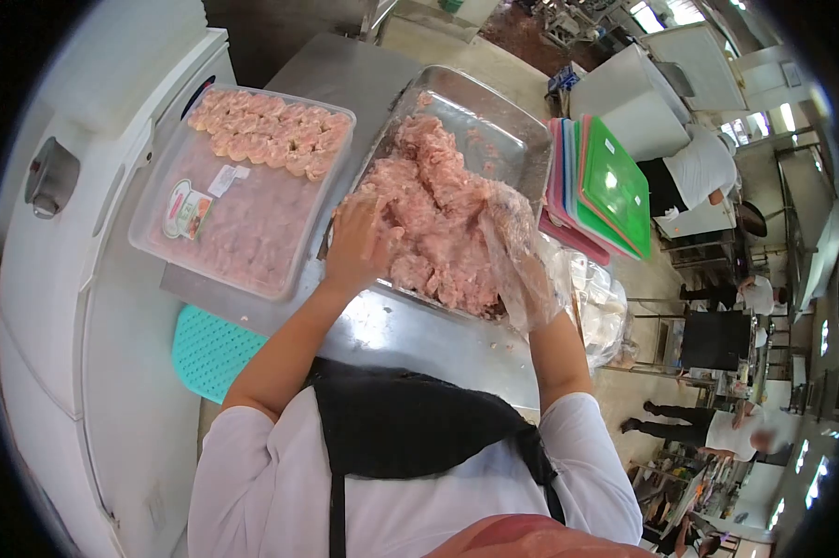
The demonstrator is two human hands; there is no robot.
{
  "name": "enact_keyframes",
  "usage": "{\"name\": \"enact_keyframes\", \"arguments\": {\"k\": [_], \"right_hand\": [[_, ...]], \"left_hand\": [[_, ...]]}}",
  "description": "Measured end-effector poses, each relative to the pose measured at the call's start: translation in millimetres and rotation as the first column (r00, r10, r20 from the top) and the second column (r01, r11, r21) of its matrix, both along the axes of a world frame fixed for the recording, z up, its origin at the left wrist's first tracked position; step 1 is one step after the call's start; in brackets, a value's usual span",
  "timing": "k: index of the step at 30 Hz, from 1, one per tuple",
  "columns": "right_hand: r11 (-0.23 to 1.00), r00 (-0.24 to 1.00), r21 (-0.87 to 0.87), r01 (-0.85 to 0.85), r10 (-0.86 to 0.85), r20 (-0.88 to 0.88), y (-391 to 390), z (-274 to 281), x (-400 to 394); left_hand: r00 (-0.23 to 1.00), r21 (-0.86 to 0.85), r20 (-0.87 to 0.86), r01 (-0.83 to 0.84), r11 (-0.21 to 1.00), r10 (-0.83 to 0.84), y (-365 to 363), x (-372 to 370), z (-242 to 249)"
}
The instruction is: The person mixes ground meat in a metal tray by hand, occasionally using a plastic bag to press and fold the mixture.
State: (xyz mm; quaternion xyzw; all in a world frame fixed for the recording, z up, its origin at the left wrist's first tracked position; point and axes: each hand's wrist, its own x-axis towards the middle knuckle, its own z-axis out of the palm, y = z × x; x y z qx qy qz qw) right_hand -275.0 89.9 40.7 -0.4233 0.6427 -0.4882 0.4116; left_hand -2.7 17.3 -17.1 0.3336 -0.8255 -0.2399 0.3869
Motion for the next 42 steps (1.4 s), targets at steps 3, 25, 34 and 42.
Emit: {"name": "enact_keyframes", "arguments": {"k": [3, 25, 34, 42], "right_hand": [[0.959, 0.882, -0.145, -0.243, 0.157, -0.444, 17, 24, 13], [0.935, 0.971, -0.280, 0.216, -0.237, -0.042, 56, 22, -12], [0.683, 0.792, -0.405, 0.608, -0.482, 0.376, 48, -5, -33], [0.938, 0.935, -0.264, 0.226, -0.285, -0.210, 28, -6, -89]], "left_hand": [[1.000, 0.027, -0.020, 0.021, 0.999, -0.020, -2, 2, 3], [0.999, -0.039, 0.010, 0.033, 0.999, -0.033, 0, 1, 8], [0.998, -0.016, -0.002, 0.055, 0.998, -0.055, -2, 2, 13], [1.000, -0.025, 0.003, 0.021, 0.999, -0.021, -1, 2, 6]]}}
